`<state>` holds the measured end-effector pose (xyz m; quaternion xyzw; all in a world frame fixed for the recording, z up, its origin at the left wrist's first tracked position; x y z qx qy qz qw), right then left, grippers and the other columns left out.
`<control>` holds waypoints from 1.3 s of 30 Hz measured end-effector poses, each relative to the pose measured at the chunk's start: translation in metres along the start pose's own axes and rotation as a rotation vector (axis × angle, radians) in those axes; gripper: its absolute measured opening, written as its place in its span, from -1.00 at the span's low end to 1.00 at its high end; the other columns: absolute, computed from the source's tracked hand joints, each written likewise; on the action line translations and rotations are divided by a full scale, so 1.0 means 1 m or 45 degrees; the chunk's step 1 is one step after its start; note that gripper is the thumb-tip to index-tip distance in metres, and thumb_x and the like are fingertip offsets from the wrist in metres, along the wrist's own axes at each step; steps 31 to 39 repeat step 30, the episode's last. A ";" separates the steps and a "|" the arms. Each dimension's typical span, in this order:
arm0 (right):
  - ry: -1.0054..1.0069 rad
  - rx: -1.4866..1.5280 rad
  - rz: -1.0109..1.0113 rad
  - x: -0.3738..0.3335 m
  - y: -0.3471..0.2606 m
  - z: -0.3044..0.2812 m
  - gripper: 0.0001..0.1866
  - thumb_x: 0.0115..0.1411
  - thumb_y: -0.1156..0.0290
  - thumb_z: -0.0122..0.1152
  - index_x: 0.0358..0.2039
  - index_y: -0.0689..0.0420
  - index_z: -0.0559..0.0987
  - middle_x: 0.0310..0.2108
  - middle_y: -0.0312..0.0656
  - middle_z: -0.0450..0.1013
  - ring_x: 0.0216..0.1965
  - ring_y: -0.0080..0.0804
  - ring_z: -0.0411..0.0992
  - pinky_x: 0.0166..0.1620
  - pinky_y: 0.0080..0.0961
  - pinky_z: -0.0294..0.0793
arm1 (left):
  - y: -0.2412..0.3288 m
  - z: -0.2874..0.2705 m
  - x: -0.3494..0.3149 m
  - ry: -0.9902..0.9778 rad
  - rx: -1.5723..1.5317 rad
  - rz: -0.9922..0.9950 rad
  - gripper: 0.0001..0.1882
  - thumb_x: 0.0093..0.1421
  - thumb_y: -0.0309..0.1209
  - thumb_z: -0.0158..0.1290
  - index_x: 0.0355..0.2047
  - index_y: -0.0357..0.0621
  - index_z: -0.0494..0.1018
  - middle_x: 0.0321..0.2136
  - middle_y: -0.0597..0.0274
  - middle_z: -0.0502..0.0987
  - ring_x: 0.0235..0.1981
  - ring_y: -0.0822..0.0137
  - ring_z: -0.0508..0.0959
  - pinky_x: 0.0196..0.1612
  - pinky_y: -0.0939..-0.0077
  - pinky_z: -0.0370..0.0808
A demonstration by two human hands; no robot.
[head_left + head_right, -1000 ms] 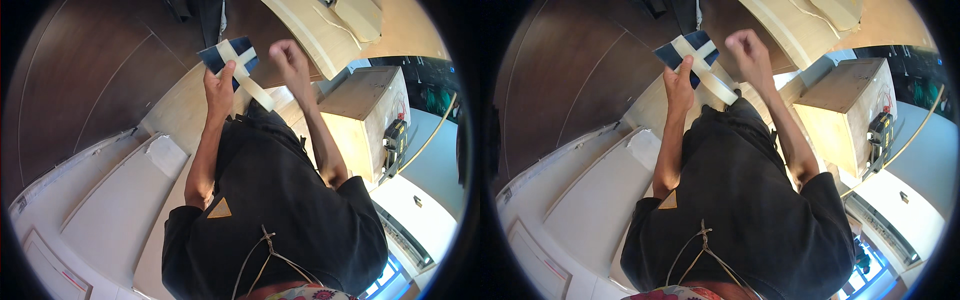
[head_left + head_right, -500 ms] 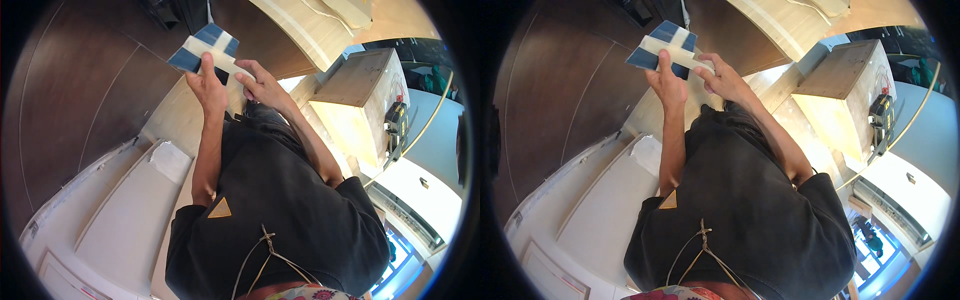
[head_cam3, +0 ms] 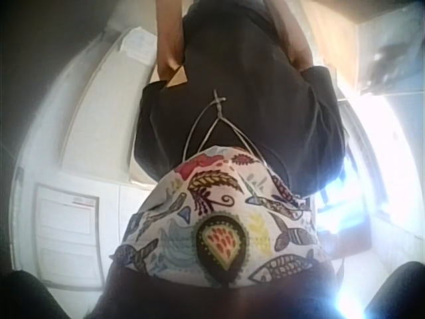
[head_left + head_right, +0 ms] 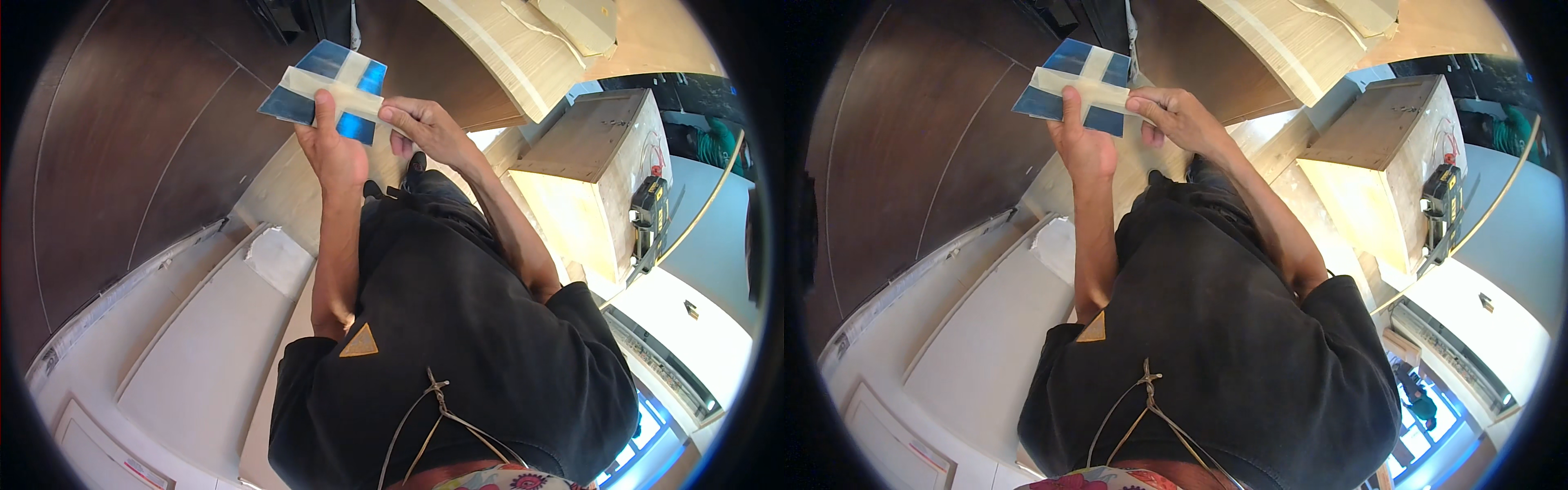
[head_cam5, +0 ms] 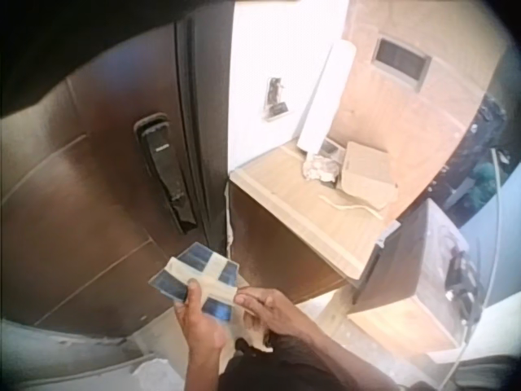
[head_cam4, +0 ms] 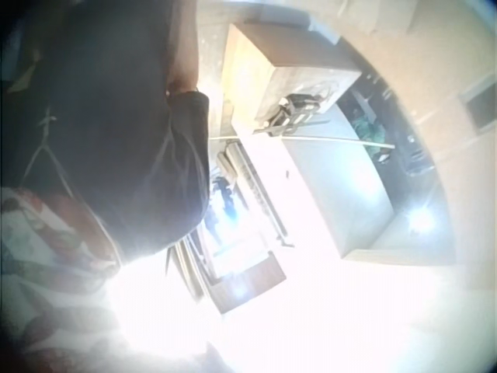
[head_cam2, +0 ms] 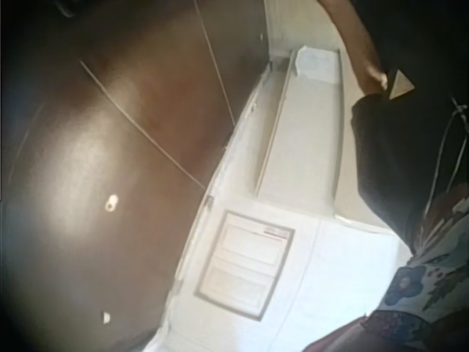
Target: The person picks up a square piece of sandpaper, applies masking tape across the back in a cross pattern, and then wraps the edges with more tape.
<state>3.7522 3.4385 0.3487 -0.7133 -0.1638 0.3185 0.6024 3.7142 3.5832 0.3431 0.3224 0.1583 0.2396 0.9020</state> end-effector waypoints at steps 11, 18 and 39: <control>-0.038 0.502 -0.300 0.006 -0.005 0.007 -0.78 0.35 0.24 0.13 -0.21 0.14 0.54 -0.30 -0.36 0.44 -0.29 -0.63 0.42 -0.21 -0.59 0.49 | 0.008 -0.007 0.004 -0.199 -0.056 -0.204 -0.57 0.31 -0.44 0.03 0.16 -0.22 0.27 0.03 0.11 0.43 0.01 0.20 0.47 0.04 0.23 0.44; -0.135 1.098 -0.084 0.000 -0.003 0.021 -0.79 0.32 0.17 0.17 -0.21 0.02 0.51 -0.43 -0.43 0.41 -0.41 -0.67 0.43 -0.32 -0.60 0.47 | 0.012 0.009 0.008 -0.248 -0.145 -0.167 -0.57 0.31 -0.44 0.04 0.16 -0.18 0.27 0.03 0.15 0.45 0.03 0.25 0.47 0.10 0.27 0.43; -0.057 1.312 0.110 -0.034 0.000 0.005 -0.82 0.29 0.27 0.21 -0.17 0.02 0.49 -0.44 -0.38 0.43 -0.39 -0.59 0.48 -0.29 -0.57 0.50 | 0.001 0.032 -0.014 -0.510 -0.068 -0.085 -0.61 0.30 -0.45 0.04 0.13 -0.15 0.30 -0.01 0.14 0.47 0.00 0.23 0.48 0.09 0.26 0.44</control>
Point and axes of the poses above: each hand's wrist, its own x-axis towards the middle knuckle, its own z-axis out of the palm, y = z × x, the point moved 3 cm from there along x, towards the middle knuckle
